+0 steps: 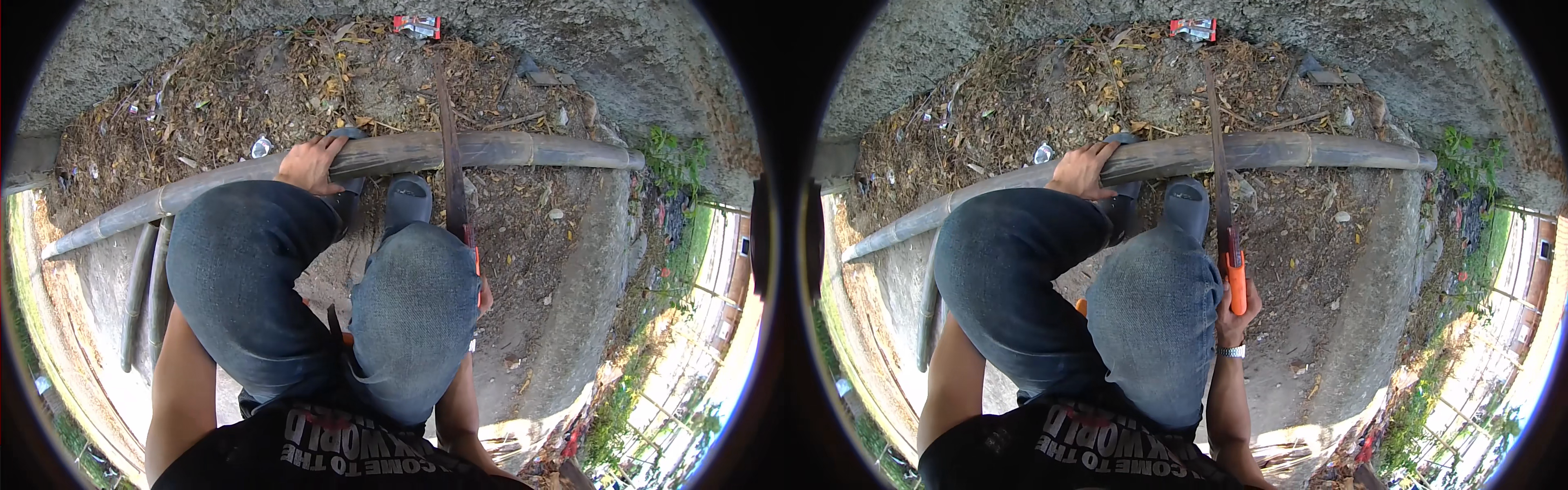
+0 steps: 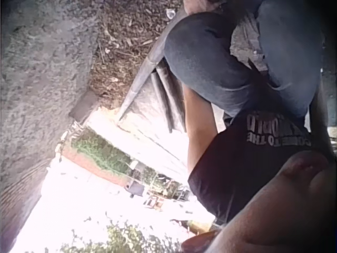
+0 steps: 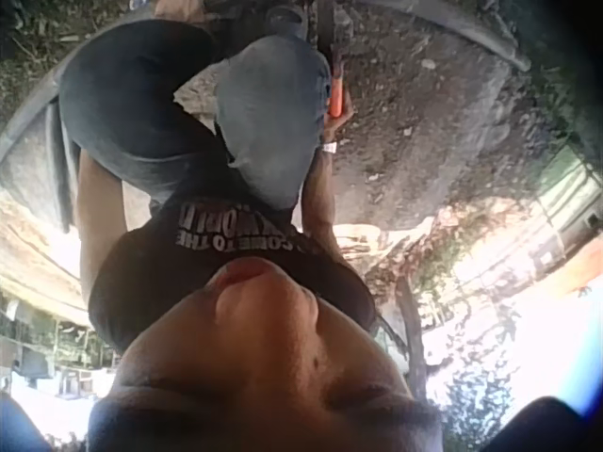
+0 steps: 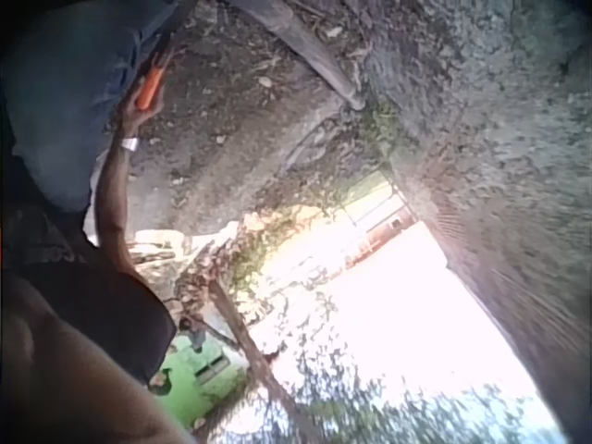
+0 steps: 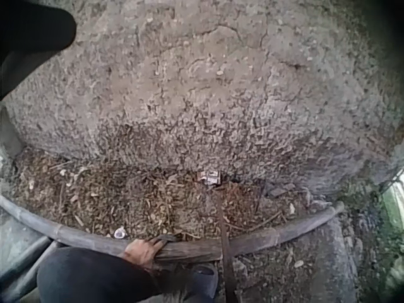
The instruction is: The person saws a bamboo pole with a hand saw while sitting on a stool.
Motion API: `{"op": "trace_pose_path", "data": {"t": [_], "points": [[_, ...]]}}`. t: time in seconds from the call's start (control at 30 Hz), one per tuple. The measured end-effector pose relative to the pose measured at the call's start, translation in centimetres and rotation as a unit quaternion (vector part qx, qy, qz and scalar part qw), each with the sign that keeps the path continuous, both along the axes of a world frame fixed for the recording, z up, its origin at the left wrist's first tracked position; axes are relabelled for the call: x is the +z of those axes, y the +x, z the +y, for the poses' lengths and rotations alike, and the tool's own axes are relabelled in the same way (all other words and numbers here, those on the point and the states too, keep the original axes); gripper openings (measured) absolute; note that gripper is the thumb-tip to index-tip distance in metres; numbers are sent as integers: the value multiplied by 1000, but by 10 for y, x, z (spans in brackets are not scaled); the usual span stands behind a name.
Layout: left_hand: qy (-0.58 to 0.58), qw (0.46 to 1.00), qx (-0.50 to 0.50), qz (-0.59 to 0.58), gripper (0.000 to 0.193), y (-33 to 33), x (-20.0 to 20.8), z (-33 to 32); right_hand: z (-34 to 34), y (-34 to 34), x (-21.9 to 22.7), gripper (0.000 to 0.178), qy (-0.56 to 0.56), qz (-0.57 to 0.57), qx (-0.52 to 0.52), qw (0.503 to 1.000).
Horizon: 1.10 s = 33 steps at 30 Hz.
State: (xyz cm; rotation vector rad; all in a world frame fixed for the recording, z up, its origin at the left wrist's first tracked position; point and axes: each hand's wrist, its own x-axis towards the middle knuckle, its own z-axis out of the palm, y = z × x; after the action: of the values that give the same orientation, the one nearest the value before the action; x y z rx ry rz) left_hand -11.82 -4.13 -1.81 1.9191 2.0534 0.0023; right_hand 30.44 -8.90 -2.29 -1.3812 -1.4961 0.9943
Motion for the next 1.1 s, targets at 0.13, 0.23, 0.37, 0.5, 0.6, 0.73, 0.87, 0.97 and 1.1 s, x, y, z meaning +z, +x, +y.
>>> {"op": "trace_pose_path", "data": {"t": [0.13,0.23,0.37,0.5,0.6,0.73,0.87,0.97,1.1], "points": [[-10,1000,0,8,102,-3,4,1,-6,17,-34,28,25,-49,34,998],[-18,1000,-4,-21,103,4,-1,11,-8,35,-40,29,38,-58,55,996],[-19,1000,11,-2,101,-13,-3,-3,-7,23,-40,34,-9,-23,51,998],[-13,1000,7,-8,101,-8,-5,0,-3,28,-37,32,16,-57,61,996],[-12,1000,6,-15,101,-11,-7,0,4,27,-35,29,34,-80,90,992],[-21,1000,3,-19,102,-14,-4,6,7,42,-54,29,11,-94,122,988],[-17,999,2,-31,103,-5,-10,17,40,9,-36,29,7,-69,108,992],[-55,998,24,-30,101,-17,-2,15,56,-19,-30,28,-4,-66,118,991],[-69,996,13,-50,100,-29,10,19,7,12,-22,28,-17,-31,89,995]]}}
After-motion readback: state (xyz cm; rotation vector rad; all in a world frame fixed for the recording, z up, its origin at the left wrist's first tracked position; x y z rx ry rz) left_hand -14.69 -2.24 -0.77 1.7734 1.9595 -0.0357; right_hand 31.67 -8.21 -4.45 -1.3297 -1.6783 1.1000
